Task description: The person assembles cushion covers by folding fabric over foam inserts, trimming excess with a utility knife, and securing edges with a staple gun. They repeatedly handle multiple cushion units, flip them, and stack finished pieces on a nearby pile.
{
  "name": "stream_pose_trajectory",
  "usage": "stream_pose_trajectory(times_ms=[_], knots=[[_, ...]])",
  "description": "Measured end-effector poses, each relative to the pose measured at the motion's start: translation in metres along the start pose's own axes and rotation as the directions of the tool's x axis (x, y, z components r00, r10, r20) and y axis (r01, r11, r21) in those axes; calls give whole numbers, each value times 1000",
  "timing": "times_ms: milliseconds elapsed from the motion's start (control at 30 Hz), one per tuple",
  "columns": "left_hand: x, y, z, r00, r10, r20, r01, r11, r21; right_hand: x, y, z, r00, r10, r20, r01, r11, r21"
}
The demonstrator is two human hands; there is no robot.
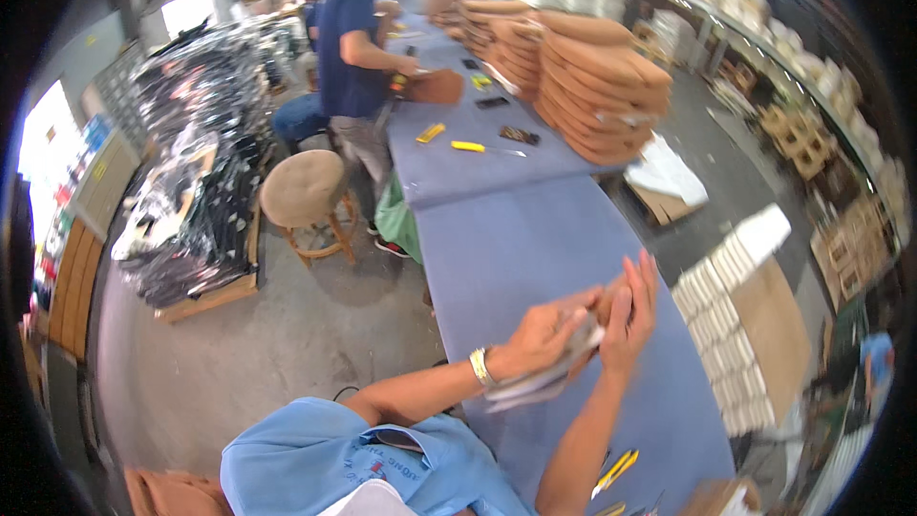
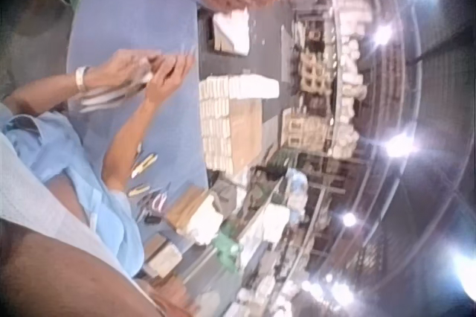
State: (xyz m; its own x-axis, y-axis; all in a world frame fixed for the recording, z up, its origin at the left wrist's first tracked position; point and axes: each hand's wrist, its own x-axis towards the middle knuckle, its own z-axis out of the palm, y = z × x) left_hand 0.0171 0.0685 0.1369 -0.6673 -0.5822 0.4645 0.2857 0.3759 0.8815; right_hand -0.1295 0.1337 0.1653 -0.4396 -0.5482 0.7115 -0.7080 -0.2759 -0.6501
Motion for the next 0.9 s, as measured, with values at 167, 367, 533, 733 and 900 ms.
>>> stream_pose_trajectory(times_ms=[167,367,533,733,900], knots=[[4,5,9,998,35,51,-31,997,-69,4,21,2,977,144,-154,-109,970,215],[1,-4,39,970,106,217,-74,986,-150,-13,54,-25,906,392,-161,-204,736,645],[-3,-6,62,958,125,257,-117,992,-50,-25,56,-43,896,413,-163,-201,705,680],[-8,-18,69,922,290,255,-331,934,136,-28,56,-47,870,419,-259,-193,773,605],[-15,-17,64,953,240,185,-279,932,231,-25,56,-42,874,328,-358,-208,919,335]])
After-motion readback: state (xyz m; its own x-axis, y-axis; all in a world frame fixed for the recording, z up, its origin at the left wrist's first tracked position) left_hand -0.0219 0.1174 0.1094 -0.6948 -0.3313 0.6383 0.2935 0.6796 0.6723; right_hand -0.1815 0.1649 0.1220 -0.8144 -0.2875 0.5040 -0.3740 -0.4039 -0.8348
